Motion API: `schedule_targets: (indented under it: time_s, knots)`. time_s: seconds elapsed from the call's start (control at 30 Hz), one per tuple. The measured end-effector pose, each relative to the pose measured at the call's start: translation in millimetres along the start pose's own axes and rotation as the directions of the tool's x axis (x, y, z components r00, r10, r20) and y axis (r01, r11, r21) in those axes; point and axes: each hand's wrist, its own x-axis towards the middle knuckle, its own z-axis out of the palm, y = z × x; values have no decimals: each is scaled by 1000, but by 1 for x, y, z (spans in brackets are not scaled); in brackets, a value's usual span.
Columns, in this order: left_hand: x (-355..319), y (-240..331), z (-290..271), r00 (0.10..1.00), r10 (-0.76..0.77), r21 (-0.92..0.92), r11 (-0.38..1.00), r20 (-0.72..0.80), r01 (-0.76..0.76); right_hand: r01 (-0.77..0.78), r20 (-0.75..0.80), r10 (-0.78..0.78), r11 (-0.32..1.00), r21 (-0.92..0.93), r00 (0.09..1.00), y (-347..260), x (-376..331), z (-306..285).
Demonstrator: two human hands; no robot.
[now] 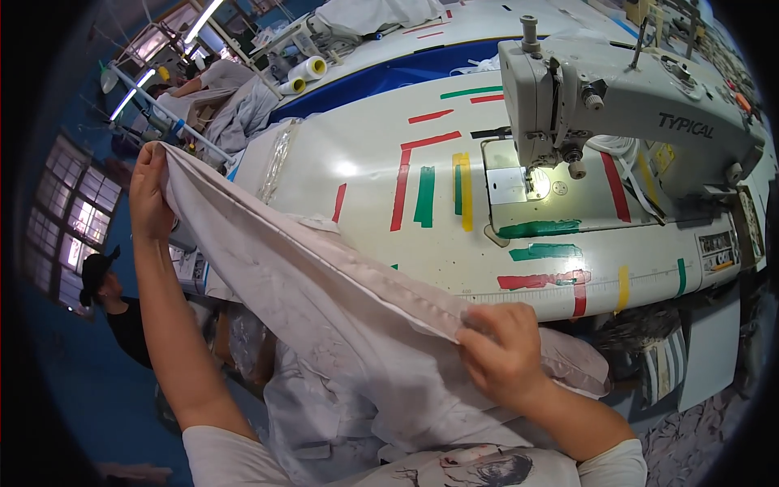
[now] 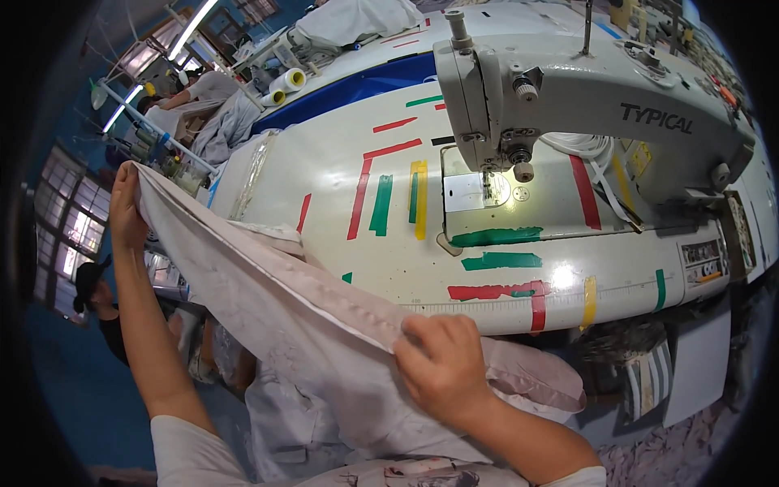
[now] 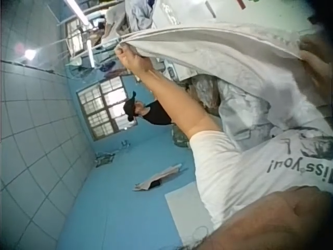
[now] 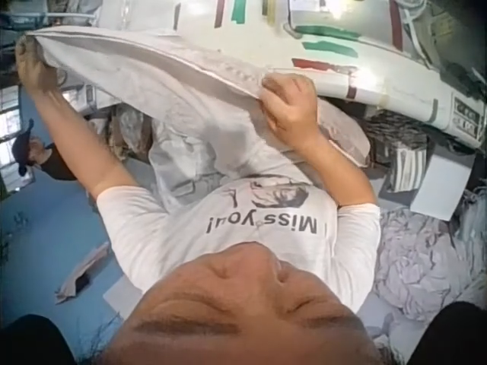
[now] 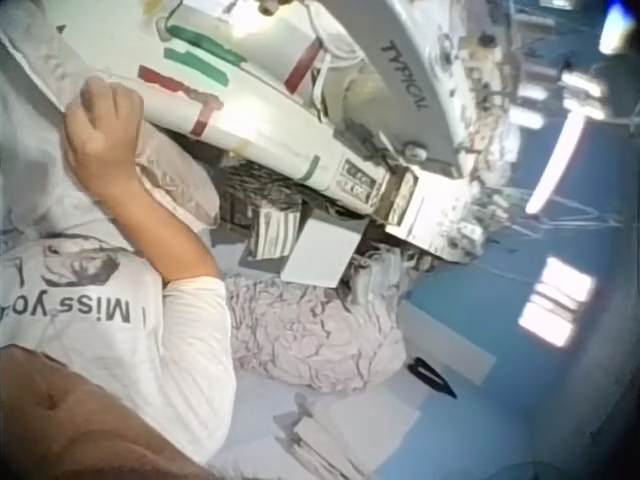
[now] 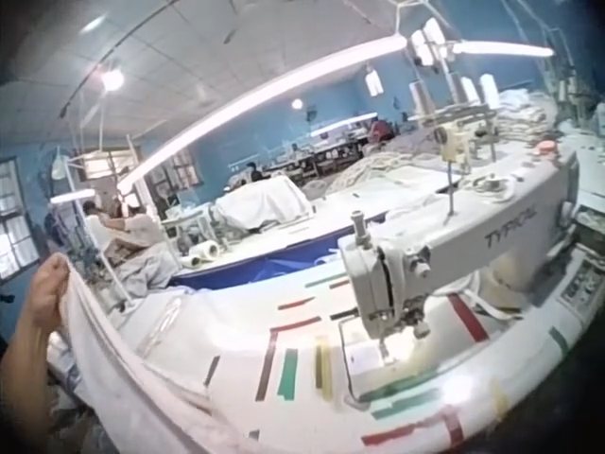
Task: Sewing the edges of large white fabric pieces using an industrial sewing machine.
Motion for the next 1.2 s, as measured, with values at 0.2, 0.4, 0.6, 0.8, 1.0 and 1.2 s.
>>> schedule_targets:
  time_s: [0.2,0.4,0.6,0.8,1.0,1.2]
  knots:
    - [4,1,10,990,-35,169,984,-135,58,276,49,-272,941,-195,961,-6,-27,16]
    - [9,8,14,993,-48,163,985,-104,65,258,164,-220,930,-263,962,-12,-23,16]
    - [11,2,12,990,-56,152,986,-128,75,295,170,-248,881,-371,954,3,-27,17]
    - [8,3,-8,998,-30,225,973,-57,42,-17,186,57,978,-207,981,16,-7,-20]
    - [-22,-35,-27,991,-90,79,993,102,82,-273,149,236,906,324,960,7,4,-134]
    - [-39,-94,-28,971,-235,-36,972,-43,234,-411,311,329,877,248,891,15,-16,-115]
